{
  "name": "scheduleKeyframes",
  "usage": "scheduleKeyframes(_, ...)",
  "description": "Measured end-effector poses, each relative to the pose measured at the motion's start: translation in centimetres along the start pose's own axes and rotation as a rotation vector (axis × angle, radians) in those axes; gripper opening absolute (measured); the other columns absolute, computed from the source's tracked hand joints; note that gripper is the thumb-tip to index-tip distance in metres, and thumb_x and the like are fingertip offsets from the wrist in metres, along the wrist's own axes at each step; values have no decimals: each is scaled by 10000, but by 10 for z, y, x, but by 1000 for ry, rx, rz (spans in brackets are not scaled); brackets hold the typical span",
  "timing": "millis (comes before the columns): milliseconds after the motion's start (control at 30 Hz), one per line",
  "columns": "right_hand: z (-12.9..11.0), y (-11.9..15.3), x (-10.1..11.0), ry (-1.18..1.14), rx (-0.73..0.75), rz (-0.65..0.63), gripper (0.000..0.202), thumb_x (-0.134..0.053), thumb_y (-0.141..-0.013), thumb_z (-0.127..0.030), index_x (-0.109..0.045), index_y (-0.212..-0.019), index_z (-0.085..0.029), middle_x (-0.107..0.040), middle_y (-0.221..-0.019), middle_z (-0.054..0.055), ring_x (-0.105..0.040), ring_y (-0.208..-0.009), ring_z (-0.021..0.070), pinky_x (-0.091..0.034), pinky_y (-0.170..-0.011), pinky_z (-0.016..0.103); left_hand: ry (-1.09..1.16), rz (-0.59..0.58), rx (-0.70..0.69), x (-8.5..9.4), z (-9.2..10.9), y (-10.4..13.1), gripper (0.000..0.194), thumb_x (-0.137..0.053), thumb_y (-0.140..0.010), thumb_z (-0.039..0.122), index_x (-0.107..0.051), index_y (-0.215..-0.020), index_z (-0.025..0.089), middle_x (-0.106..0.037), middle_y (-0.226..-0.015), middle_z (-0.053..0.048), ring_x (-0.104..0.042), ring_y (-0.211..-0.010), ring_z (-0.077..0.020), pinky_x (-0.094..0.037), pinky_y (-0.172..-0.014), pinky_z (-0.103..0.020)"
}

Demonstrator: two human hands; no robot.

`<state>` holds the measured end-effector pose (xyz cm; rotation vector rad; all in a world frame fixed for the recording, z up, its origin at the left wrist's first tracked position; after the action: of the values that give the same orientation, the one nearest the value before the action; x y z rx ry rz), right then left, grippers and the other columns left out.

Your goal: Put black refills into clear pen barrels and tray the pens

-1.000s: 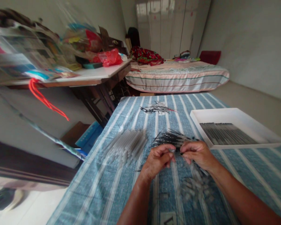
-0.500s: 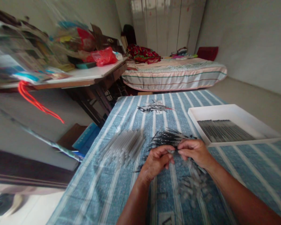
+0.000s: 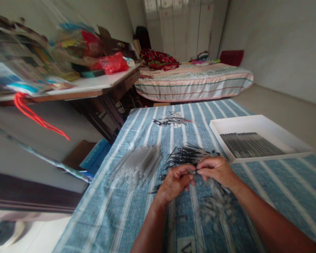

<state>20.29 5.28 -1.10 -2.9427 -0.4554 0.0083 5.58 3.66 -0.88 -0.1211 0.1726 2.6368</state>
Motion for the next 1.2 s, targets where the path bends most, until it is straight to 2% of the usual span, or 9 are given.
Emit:
scheduleKeyframes(300, 4, -2, -4, 52, -30, -89, 100, -658, -707, -262, -663, -708, -162, -613, -661, -9, -555, -419, 76, -425, -401, 181, -137, -51, 67, 1, 1, 0, 179, -568, -774, 213, -661, -920, 168, -601, -606, 4, -416, -426, -60, -335, -420, -185)
scheduleKeyframes(567, 11, -5, -9, 106, -80, -102, 138, -660, -692, -276, -662, -680, -139, -569, -517, -34, -521, -390, 74, -407, -391, 169, -234, -88, 142, 3, 2, -1, 183, -547, -787, 262, -643, -863, 126, -616, -627, -10, -426, -437, -66, -330, -429, -189)
scheduleKeyframes(767, 16, -6, -11, 89, -173, -88, 113, -646, -690, -241, -668, -751, -149, -544, -482, -55, -489, -375, 71, -380, -386, 165, -319, -79, 157, 8, 1, -4, 207, -509, -813, 294, -629, -817, 125, -628, -647, -16, -422, -430, -63, -305, -431, -192)
scheduleKeyframes(967, 3, -6, -13, 204, -160, -140, 99, -588, -721, -206, -623, -648, -149, -488, -452, -67, -466, -361, 65, -338, -382, 160, -363, -76, 185, 7, 5, -4, 229, -499, -802, 304, -621, -723, 127, -611, -615, -14, -399, -410, -60, -274, -416, -194)
scheduleKeyframes(1067, 4, -6, -15, 214, -161, -162, 160, -576, -739, -245, -584, -613, -147, -497, -477, -59, -467, -364, 65, -331, -374, 161, -376, -87, 193, 4, 8, -3, 246, -501, -796, 295, -617, -655, 130, -596, -595, -7, -379, -399, -55, -260, -411, -195)
scheduleKeyframes(1200, 10, -6, -15, 289, -127, -169, 240, -546, -773, -283, -569, -581, -141, -465, -465, -58, -447, -378, 64, -295, -370, 160, -366, -93, 196, 4, 9, -4, 202, -513, -781, 275, -620, -677, 139, -623, -626, -17, -400, -412, -63, -269, -420, -198)
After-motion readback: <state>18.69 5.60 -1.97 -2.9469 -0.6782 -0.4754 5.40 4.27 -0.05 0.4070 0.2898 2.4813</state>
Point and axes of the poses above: each hand's wrist, its own y-axis away from the middle knuckle, its own x-axis out of the back of the hand, z = x × y, the point moved 5 cm from there along -y, towards the middle knuckle
